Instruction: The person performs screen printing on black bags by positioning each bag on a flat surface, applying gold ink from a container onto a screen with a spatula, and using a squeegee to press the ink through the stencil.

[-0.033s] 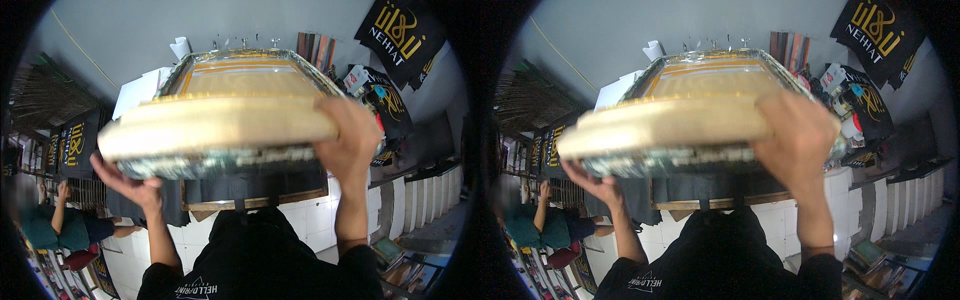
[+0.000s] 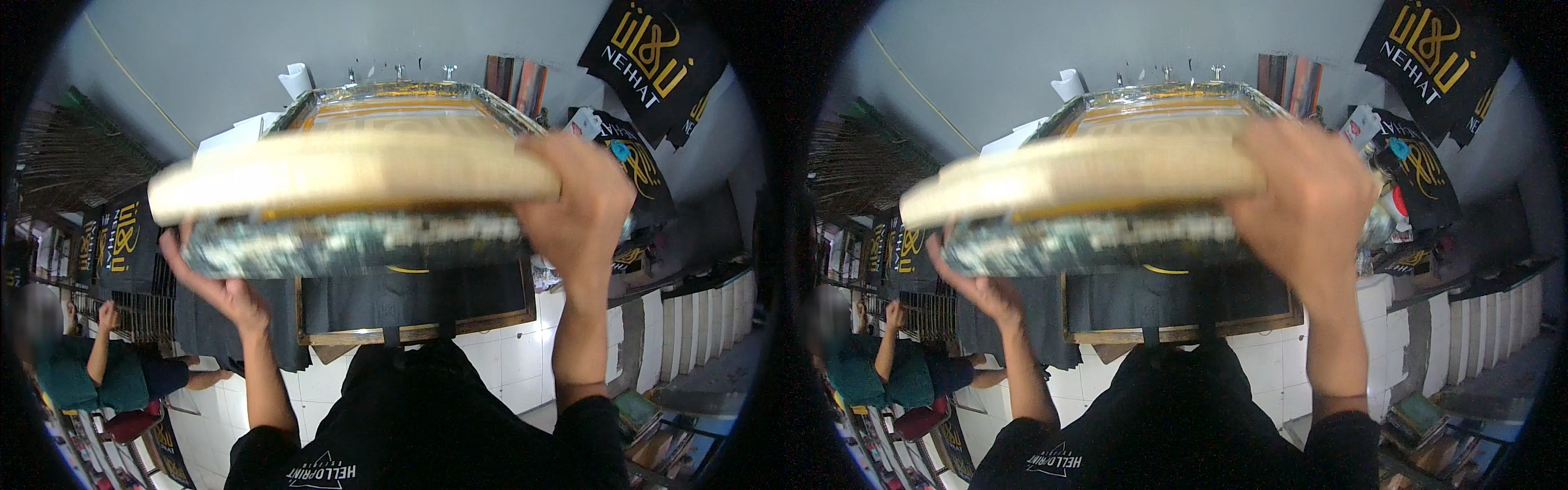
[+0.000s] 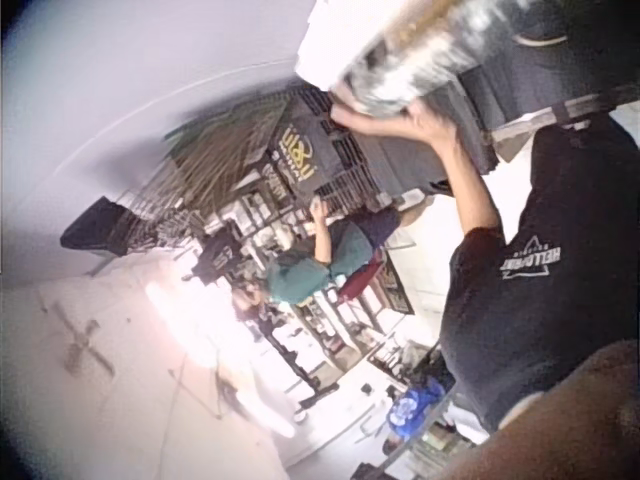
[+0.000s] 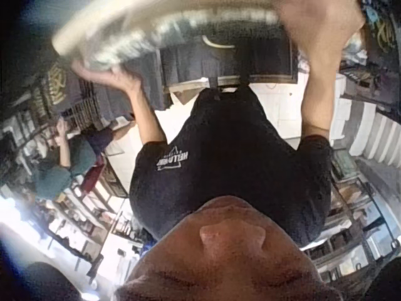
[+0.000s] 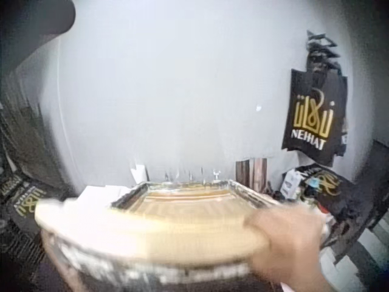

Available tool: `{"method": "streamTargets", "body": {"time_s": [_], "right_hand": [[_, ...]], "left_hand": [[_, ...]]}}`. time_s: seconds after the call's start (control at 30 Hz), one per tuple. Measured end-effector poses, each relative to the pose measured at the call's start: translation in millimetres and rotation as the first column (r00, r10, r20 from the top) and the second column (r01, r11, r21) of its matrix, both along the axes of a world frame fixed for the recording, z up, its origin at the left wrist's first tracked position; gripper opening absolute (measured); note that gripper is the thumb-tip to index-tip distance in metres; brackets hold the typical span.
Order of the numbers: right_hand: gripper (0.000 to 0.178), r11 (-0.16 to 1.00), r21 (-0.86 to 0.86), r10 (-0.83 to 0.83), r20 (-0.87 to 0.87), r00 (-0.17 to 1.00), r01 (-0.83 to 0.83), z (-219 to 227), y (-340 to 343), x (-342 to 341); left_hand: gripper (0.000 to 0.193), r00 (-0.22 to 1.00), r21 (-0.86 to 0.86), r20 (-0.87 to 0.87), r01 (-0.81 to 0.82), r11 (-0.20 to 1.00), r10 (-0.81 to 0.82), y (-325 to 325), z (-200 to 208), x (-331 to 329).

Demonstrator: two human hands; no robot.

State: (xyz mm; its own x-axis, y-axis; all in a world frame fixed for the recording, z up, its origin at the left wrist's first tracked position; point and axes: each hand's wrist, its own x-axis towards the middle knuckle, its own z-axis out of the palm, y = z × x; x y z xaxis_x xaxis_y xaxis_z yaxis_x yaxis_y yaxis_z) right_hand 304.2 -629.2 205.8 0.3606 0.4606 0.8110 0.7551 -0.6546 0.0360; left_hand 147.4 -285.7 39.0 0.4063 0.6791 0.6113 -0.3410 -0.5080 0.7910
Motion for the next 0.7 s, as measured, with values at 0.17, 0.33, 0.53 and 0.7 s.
{"method": "streamTargets", "body": {"time_s": [0.17,0.33,0.53,0.7], "right_hand": [[0.037,0.974,-0.044,-0.224,-0.082,0.971,0.221,84.0,29.6,50.0],[0.035,0.985,-0.005,-0.172,-0.231,0.958,0.175,128.5,47.6,69.4],[0.046,0.980,0.074,-0.166,-0.215,0.962,0.186,150.5,63.0,76.3],[0.042,0.990,0.084,-0.102,-0.142,0.985,0.115,152.8,67.6,82.6]], "left_hand": [[0.055,0.598,0.000,-0.801,0.013,1.000,-0.008,13.7,-82.9,53.0],[0.024,0.597,-0.314,-0.757,0.023,0.949,-0.265,74.8,-115.8,16.0],[0.018,0.675,-0.199,-0.735,-0.119,0.973,-0.068,189.1,-64.9,-96.5],[0.038,0.256,0.622,-0.647,-0.368,0.691,0.719,228.5,-25.6,-131.1]]}}
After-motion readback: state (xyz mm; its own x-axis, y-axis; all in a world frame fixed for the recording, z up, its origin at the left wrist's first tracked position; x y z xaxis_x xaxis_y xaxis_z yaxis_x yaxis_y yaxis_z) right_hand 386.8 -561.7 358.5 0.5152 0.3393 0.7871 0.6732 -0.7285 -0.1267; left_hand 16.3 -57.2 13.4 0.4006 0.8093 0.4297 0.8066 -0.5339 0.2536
